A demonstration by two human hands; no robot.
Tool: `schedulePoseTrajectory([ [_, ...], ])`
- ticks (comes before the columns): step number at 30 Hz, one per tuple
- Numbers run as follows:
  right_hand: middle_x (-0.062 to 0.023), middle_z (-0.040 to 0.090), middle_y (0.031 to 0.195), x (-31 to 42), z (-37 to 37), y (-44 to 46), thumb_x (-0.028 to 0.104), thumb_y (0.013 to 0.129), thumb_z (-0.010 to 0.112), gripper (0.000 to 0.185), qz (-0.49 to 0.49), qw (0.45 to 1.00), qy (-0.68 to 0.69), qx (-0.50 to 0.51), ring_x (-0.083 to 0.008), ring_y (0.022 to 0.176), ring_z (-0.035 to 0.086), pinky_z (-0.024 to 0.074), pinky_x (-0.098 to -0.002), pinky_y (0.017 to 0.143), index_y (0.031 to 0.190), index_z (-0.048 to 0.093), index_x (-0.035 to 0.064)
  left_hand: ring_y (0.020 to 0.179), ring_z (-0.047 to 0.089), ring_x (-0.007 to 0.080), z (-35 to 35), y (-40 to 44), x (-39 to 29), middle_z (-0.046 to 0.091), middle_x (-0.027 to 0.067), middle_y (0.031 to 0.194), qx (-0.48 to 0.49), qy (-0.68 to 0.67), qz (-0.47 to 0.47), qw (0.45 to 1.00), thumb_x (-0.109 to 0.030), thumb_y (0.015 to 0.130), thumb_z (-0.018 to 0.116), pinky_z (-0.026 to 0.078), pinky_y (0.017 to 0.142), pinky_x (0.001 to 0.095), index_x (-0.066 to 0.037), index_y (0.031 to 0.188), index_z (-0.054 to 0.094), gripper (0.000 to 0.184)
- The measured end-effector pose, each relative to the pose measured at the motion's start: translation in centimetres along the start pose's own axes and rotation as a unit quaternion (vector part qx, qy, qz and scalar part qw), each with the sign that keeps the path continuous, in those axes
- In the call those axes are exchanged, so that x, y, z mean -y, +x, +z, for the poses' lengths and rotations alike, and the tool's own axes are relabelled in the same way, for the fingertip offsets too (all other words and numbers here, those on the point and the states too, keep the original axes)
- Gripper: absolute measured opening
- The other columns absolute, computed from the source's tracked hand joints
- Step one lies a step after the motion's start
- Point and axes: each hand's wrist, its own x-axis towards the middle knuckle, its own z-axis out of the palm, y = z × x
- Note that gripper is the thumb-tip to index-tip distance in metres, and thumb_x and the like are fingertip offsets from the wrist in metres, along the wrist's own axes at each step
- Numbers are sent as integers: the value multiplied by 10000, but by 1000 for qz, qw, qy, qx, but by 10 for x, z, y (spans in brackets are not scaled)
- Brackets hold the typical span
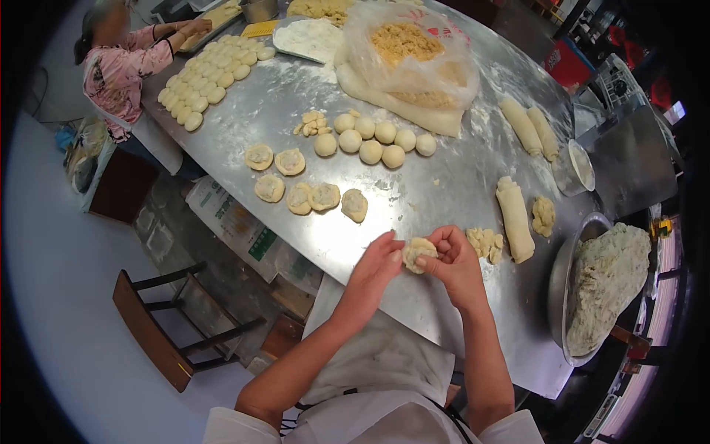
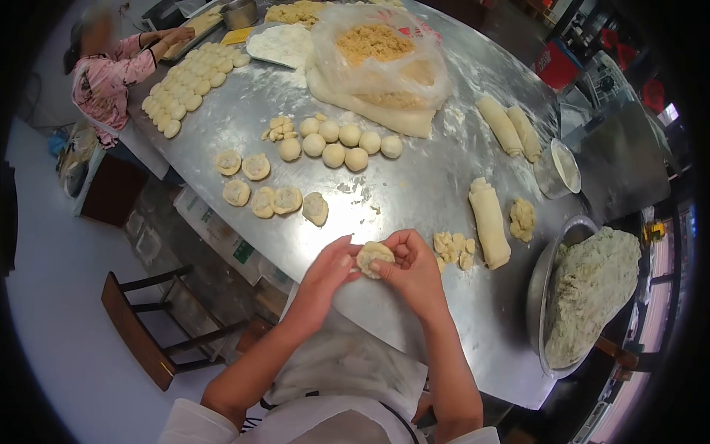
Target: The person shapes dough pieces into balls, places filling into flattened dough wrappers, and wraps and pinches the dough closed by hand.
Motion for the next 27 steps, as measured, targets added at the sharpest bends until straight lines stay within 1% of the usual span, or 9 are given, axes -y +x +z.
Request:
schedulePoseTrajectory([
  [3, -17, 677, 1067, 24, 11, 4, 41, 848, 797, 342, 4, 986, -160, 45, -90, 966, 645, 526, -279, 832, 1121, 591, 46, 1258, 588, 216, 2, 16, -7, 597, 114, 1345, 109, -193, -142, 965, -269, 1119, 427, 468, 1099, 394, -2, 1436, 482, 418],
  [4, -22, 680, 1075, 32, 18, 7, 47, 845, 801, 357, 0, 970, -239, 51, -100, 980, 652, 531, -288, 849, 1136, 593, 49, 1263, 585, 223, 0, 22, -6, 598, 123, 1350, 110, -202, -135, 964, -269, 1119, 429, 464, 1104, 403, -6, 1436, 484, 415],
  [8, -55, 695, 1144, 77, 20, 39, 82, 836, 814, 334, -290, 834, -462, 85, -142, 1034, 652, 512, -283, 901, 1136, 675, 38, 1273, 576, 236, -19, 35, -16, 608, 150, 1363, 90, -231, -126, 961, -274, 1118, 436, 453, 1107, 424, -19, 1429, 493, 406],
  [9, -64, 721, 1092, 101, 23, 48, 102, 867, 793, 288, -217, 903, -366, 60, -139, 987, 667, 521, -282, 879, 1130, 713, 18, 1273, 575, 236, -25, 35, -28, 611, 155, 1364, 80, -235, -124, 961, -277, 1118, 438, 451, 1105, 425, -22, 1425, 495, 403],
  [12, -76, 748, 1010, 151, 17, 117, 129, 905, 758, 252, -183, 945, -271, -11, -157, 910, 691, 540, -305, 852, 1113, 721, -9, 1257, 580, 233, -38, 36, -61, 618, 169, 1361, 30, -129, -103, 986, -286, 1116, 443, 450, 1091, 418, -18, 1416, 501, 407],
  [16, -148, 761, 1008, 186, -4, 271, 110, 921, 689, 250, -326, 844, -420, -71, -203, 884, 712, 552, -314, 842, 1136, 738, -8, 1246, 581, 236, -56, 41, -79, 626, 143, 1323, 22, -105, -82, 991, -165, 1052, 579, 459, 1073, 383, -1, 1422, 492, 414],
  [21, -193, 753, 1096, 173, -33, 391, 186, 876, 725, 377, -225, 763, -599, -90, -319, 1014, 725, 550, -394, 906, 1204, 716, 1, 1218, 605, 236, -74, 46, -101, 607, 146, 1322, 29, -122, -119, 985, -118, 1036, 592, 508, 1035, 391, 9, 1416, 488, 414],
  [25, -210, 739, 1120, 153, -21, 414, 276, 850, 751, 441, -234, 777, -576, -103, -339, 1023, 720, 546, -411, 903, 1210, 717, 24, 1199, 621, 248, -76, 52, -118, 621, 156, 1280, 28, -136, -124, 982, -127, 1060, 548, 519, 1027, 396, 14, 1409, 486, 382],
  [27, -212, 739, 1085, 143, -13, 420, 244, 837, 748, 393, -260, 737, -612, -120, -345, 1008, 716, 547, -423, 888, 1172, 735, 40, 1188, 627, 245, -74, 60, -122, 625, 156, 1280, 41, -136, -122, 982, -149, 1075, 530, 523, 1027, 389, 18, 1422, 473, 390],
])
